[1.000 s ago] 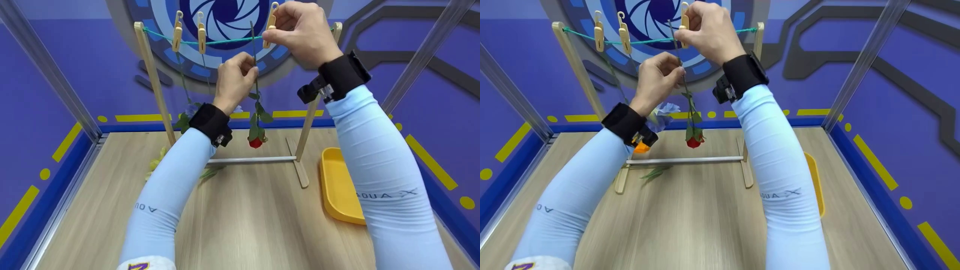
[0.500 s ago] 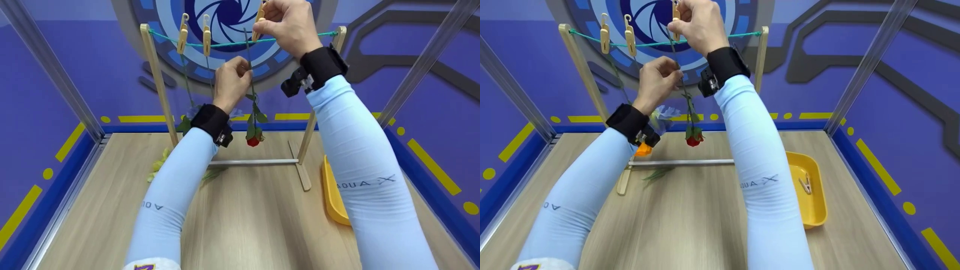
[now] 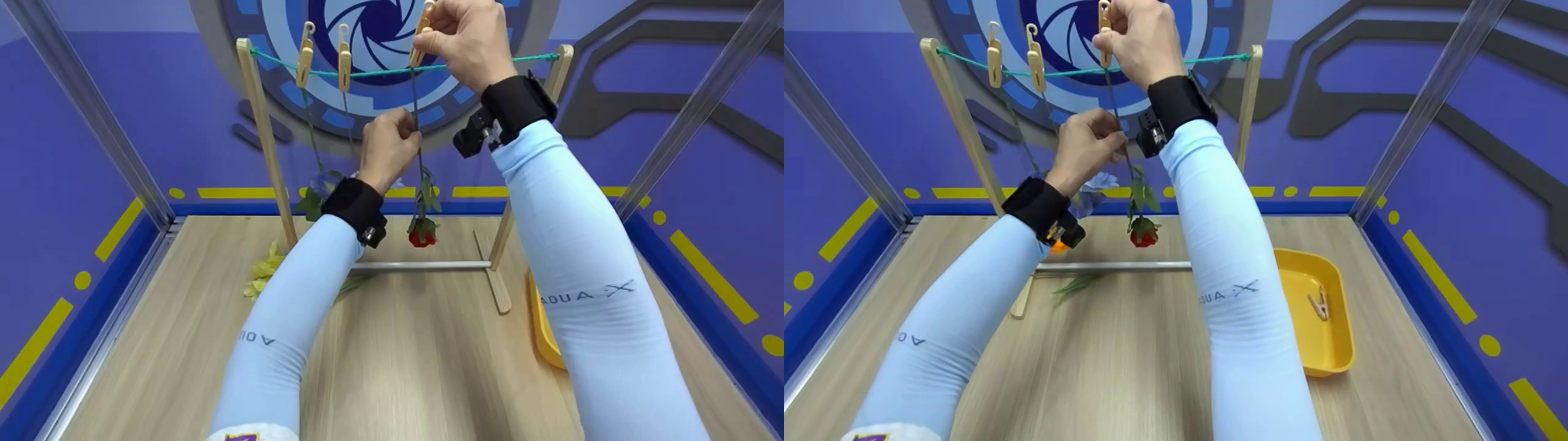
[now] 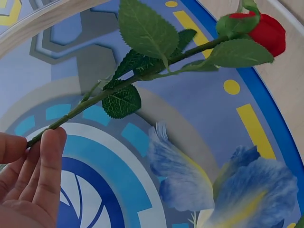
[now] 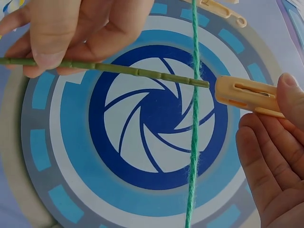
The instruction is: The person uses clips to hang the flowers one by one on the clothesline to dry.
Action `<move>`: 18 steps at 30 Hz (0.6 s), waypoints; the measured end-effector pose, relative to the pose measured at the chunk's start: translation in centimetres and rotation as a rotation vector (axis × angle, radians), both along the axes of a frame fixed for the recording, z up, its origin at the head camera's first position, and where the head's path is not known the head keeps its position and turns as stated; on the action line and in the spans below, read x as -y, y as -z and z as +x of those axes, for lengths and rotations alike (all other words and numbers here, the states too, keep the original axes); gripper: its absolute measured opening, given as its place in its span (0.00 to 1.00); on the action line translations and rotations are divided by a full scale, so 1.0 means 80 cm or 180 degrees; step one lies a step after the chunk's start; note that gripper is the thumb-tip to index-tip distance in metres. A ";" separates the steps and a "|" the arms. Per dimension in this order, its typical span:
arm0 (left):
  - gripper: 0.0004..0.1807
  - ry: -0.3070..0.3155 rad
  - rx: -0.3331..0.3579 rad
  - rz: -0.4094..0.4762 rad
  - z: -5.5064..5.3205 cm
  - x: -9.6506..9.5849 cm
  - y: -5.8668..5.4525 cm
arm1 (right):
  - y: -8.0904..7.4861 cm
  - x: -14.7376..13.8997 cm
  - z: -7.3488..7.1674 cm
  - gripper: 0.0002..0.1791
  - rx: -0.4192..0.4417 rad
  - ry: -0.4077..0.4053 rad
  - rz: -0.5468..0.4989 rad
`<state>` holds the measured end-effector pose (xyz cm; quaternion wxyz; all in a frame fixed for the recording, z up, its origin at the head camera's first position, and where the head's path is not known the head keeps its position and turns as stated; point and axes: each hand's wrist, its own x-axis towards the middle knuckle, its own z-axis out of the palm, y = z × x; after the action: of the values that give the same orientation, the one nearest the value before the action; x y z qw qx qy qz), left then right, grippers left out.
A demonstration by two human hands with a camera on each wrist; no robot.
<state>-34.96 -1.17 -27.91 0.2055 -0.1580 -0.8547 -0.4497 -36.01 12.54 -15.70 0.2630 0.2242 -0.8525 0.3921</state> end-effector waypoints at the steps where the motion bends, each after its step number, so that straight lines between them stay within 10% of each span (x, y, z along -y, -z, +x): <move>1: 0.06 -0.0010 0.0010 0.0005 0.000 0.000 0.000 | 0.000 0.001 0.000 0.11 0.0002 0.0012 0.0004; 18: 0.07 -0.0115 0.0181 -0.0064 -0.003 0.005 0.009 | 0.002 0.010 -0.002 0.11 0.0065 0.0046 0.0057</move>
<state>-35.21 -1.60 -28.60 0.1876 -0.1319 -0.8674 -0.4416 -36.18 11.77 -15.89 0.2551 0.2163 -0.8603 0.3848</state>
